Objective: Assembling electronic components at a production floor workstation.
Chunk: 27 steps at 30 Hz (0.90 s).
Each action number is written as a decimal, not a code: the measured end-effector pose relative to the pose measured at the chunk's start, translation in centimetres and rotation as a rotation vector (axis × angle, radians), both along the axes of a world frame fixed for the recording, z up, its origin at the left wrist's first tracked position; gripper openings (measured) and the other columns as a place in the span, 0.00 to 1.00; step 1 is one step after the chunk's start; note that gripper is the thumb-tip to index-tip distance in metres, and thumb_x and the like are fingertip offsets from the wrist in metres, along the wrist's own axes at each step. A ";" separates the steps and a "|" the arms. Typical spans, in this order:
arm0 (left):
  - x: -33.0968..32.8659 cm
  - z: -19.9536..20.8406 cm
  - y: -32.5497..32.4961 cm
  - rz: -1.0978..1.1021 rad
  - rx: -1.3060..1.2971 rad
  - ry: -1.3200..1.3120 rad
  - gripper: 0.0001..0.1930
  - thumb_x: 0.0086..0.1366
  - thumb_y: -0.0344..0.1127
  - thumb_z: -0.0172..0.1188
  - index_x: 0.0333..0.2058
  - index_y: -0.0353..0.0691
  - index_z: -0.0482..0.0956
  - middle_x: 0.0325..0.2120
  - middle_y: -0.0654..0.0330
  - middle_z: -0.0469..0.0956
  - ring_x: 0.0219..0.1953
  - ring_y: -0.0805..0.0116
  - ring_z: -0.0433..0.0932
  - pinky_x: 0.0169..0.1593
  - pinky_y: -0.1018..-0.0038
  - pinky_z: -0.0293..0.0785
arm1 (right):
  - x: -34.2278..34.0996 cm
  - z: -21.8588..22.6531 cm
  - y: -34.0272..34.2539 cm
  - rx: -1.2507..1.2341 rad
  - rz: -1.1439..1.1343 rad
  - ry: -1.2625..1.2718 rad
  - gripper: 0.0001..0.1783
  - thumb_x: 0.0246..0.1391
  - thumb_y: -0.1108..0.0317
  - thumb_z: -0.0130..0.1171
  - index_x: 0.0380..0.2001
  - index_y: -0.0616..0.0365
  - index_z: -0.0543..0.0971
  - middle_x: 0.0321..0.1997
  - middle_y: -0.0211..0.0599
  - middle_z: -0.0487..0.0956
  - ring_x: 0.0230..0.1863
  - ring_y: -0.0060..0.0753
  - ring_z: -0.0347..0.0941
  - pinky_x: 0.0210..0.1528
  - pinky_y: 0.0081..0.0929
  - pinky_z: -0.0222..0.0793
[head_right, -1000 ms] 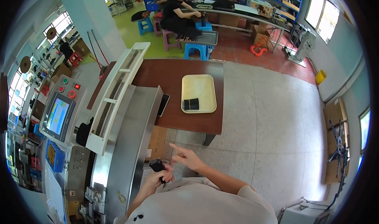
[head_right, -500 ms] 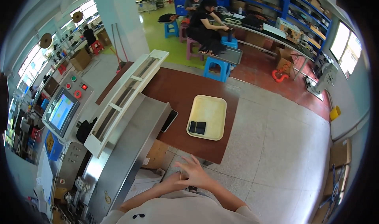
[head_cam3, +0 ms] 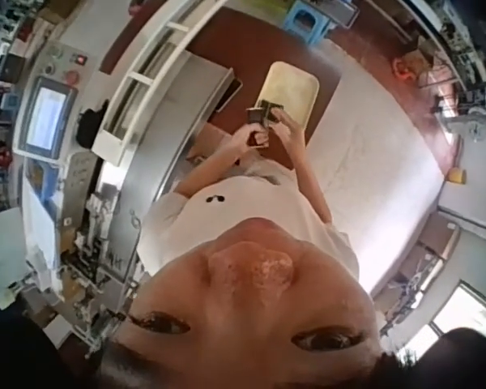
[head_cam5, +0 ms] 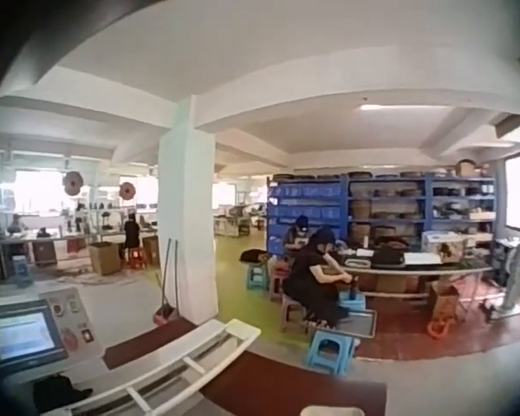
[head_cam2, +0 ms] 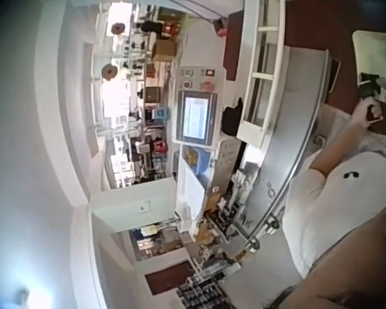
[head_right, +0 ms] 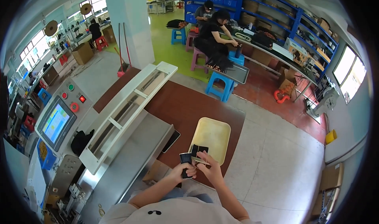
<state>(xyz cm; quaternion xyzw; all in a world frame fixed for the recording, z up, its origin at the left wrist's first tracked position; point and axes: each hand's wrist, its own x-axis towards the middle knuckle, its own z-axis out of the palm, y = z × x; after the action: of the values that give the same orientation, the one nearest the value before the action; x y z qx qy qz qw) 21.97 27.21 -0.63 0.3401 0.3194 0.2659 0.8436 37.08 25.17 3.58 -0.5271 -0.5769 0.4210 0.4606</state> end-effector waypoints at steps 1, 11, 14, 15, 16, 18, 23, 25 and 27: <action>-0.2 0.2 1.2 -0.055 0.024 0.016 0.12 0.50 0.37 0.56 0.32 0.37 0.72 0.14 0.60 0.69 0.18 0.66 0.72 0.27 0.67 0.71 | 0.1 0.5 0.3 -0.001 -0.002 0.003 0.25 0.45 0.67 0.57 0.49 0.60 0.67 0.48 0.41 0.71 0.57 0.43 0.60 0.58 0.35 0.51; 8.9 1.3 -1.6 -0.078 0.977 0.491 0.11 0.51 0.36 0.56 0.30 0.35 0.72 0.15 0.61 0.70 0.19 0.66 0.72 0.26 0.68 0.71 | 8.2 -0.7 2.5 -0.272 0.286 -0.075 0.24 0.45 0.67 0.56 0.48 0.59 0.68 0.44 0.39 0.75 0.53 0.40 0.64 0.58 0.36 0.50; 12.3 1.8 -3.1 0.056 0.780 0.350 0.09 0.53 0.35 0.54 0.29 0.35 0.71 0.15 0.62 0.69 0.18 0.67 0.71 0.26 0.68 0.70 | 11.8 -2.1 3.2 -0.595 0.278 0.401 0.22 0.46 0.67 0.56 0.46 0.59 0.70 0.41 0.39 0.76 0.49 0.39 0.68 0.57 0.36 0.52; 13.1 1.6 -3.7 0.102 0.712 0.303 0.08 0.54 0.35 0.53 0.28 0.35 0.71 0.15 0.63 0.69 0.18 0.67 0.71 0.26 0.68 0.70 | 12.8 -2.5 3.1 -0.675 0.255 0.611 0.20 0.46 0.66 0.55 0.45 0.60 0.71 0.40 0.39 0.76 0.46 0.38 0.70 0.55 0.36 0.54; 13.6 1.2 -4.1 0.114 0.704 0.320 0.08 0.54 0.35 0.53 0.28 0.35 0.71 0.15 0.63 0.69 0.18 0.67 0.71 0.26 0.68 0.70 | 13.5 -2.9 3.0 -0.757 0.226 0.820 0.19 0.46 0.66 0.55 0.43 0.61 0.72 0.39 0.39 0.77 0.43 0.37 0.72 0.53 0.35 0.56; 13.9 0.3 -4.1 0.442 0.072 -0.203 0.06 0.55 0.33 0.52 0.24 0.37 0.69 0.13 0.64 0.66 0.16 0.69 0.67 0.25 0.69 0.69 | 13.7 -3.2 2.7 -0.483 0.286 0.540 0.19 0.45 0.65 0.56 0.42 0.61 0.73 0.38 0.40 0.77 0.41 0.36 0.72 0.51 0.35 0.58; 15.4 1.2 -6.1 0.600 -0.303 -0.389 0.09 0.54 0.30 0.50 0.17 0.41 0.63 0.10 0.65 0.60 0.12 0.74 0.62 0.22 0.74 0.67 | 14.1 -0.7 2.7 0.272 0.433 -0.187 0.20 0.41 0.64 0.59 0.40 0.61 0.75 0.35 0.42 0.77 0.38 0.34 0.72 0.44 0.33 0.63; 16.2 1.0 -6.8 0.582 -0.293 -0.336 0.09 0.53 0.29 0.50 0.16 0.41 0.63 0.10 0.65 0.60 0.12 0.75 0.62 0.21 0.75 0.66 | 14.6 -0.5 2.3 0.358 0.481 -0.264 0.21 0.40 0.63 0.60 0.40 0.61 0.75 0.35 0.42 0.77 0.38 0.34 0.72 0.42 0.32 0.64; 16.2 0.7 -7.1 0.482 -0.266 -0.201 0.09 0.52 0.29 0.50 0.15 0.40 0.62 0.10 0.64 0.61 0.12 0.75 0.62 0.20 0.77 0.65 | 14.6 -0.6 1.9 0.242 0.558 -0.276 0.22 0.39 0.64 0.61 0.40 0.60 0.74 0.33 0.40 0.76 0.36 0.35 0.72 0.43 0.31 0.63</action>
<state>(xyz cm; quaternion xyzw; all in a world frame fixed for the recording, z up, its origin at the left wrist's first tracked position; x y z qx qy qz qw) 38.20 20.12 0.11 0.1128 0.3377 0.4469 0.8207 51.72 27.06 2.97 -0.3421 -0.8020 0.3838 0.3041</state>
